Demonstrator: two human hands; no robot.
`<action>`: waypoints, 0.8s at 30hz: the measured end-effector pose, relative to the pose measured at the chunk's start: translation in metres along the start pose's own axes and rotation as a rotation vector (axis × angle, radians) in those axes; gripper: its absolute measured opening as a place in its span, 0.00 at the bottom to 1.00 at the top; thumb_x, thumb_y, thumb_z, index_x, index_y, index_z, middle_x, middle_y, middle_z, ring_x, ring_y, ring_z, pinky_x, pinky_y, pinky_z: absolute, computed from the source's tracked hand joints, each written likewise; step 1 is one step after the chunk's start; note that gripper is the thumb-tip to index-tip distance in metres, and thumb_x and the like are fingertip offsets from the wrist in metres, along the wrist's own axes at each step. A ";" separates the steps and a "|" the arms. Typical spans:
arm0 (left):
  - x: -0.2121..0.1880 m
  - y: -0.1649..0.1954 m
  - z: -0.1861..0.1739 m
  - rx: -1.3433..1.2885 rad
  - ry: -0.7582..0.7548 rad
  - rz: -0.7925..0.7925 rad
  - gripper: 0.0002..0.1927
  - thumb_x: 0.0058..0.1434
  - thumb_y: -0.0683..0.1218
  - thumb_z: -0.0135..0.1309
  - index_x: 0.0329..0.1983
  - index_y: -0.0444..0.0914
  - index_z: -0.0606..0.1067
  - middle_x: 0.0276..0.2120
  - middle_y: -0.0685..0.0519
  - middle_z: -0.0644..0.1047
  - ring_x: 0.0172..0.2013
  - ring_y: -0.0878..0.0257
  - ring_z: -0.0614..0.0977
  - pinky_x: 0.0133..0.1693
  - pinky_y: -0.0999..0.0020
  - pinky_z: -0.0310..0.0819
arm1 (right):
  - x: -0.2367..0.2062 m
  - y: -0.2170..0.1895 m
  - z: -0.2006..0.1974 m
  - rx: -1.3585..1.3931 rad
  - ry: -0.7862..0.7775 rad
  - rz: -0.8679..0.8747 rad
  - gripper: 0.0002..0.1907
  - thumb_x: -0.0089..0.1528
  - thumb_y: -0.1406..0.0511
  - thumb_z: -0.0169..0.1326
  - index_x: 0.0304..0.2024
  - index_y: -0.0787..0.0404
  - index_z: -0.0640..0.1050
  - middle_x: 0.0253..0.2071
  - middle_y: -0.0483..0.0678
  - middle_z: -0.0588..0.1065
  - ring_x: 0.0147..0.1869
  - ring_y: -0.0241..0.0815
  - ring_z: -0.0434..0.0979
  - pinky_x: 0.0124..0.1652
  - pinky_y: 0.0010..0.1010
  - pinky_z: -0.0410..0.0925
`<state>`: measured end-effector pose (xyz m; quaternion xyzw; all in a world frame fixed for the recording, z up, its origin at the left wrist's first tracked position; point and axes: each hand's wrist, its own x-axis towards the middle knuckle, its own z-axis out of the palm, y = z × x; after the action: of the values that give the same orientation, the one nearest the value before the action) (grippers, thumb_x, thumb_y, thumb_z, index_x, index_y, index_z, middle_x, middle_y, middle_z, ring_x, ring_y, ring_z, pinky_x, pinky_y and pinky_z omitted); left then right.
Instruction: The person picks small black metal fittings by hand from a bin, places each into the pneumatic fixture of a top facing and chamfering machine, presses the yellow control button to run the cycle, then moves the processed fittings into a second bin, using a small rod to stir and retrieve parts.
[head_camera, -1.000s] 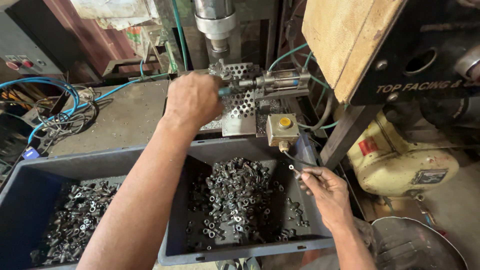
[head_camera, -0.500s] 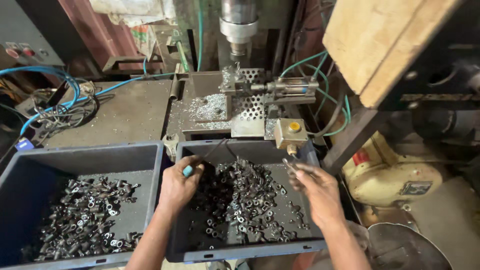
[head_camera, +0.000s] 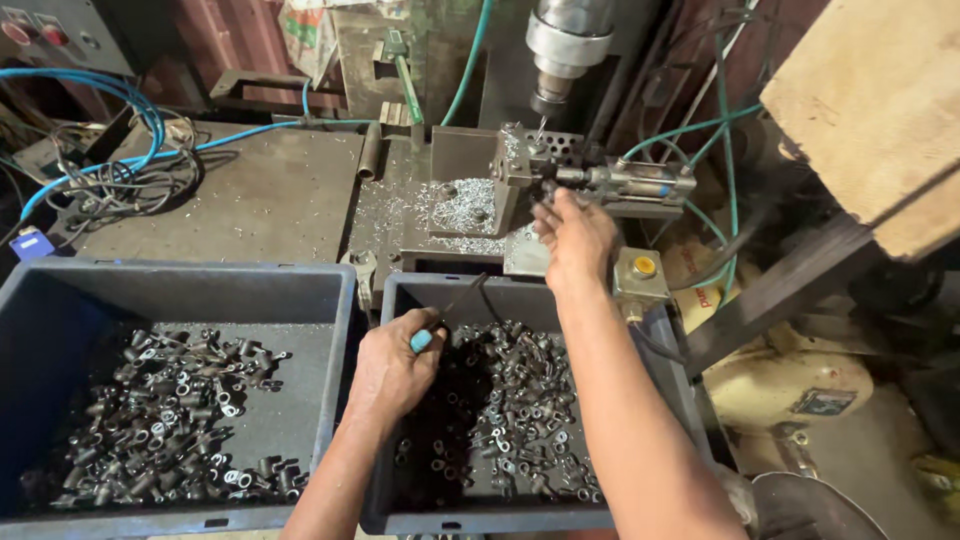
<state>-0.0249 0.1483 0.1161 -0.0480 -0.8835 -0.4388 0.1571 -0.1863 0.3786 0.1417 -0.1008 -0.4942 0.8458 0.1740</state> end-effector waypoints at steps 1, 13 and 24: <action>0.001 -0.001 0.000 0.004 0.001 0.010 0.14 0.60 0.49 0.58 0.47 0.39 0.81 0.38 0.40 0.83 0.41 0.42 0.84 0.42 0.54 0.79 | 0.009 0.006 0.001 0.010 0.004 -0.005 0.08 0.64 0.67 0.58 0.44 0.65 0.76 0.37 0.50 0.79 0.37 0.43 0.82 0.32 0.28 0.74; 0.003 0.004 0.000 -0.036 -0.023 -0.050 0.15 0.60 0.48 0.57 0.48 0.40 0.80 0.38 0.42 0.83 0.42 0.44 0.84 0.42 0.56 0.79 | 0.021 0.000 0.019 -0.061 -0.040 0.037 0.12 0.64 0.66 0.59 0.47 0.66 0.76 0.41 0.50 0.77 0.35 0.41 0.77 0.35 0.31 0.76; 0.002 -0.003 0.003 -0.038 -0.005 -0.028 0.15 0.59 0.47 0.58 0.48 0.39 0.80 0.38 0.40 0.82 0.41 0.43 0.84 0.42 0.55 0.79 | -0.086 -0.086 -0.087 -0.909 -0.062 -0.559 0.15 0.66 0.61 0.59 0.51 0.63 0.81 0.44 0.50 0.82 0.47 0.39 0.82 0.47 0.29 0.74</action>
<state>-0.0278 0.1487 0.1126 -0.0397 -0.8760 -0.4573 0.1480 -0.0601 0.4536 0.1739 -0.0058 -0.8236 0.4705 0.3167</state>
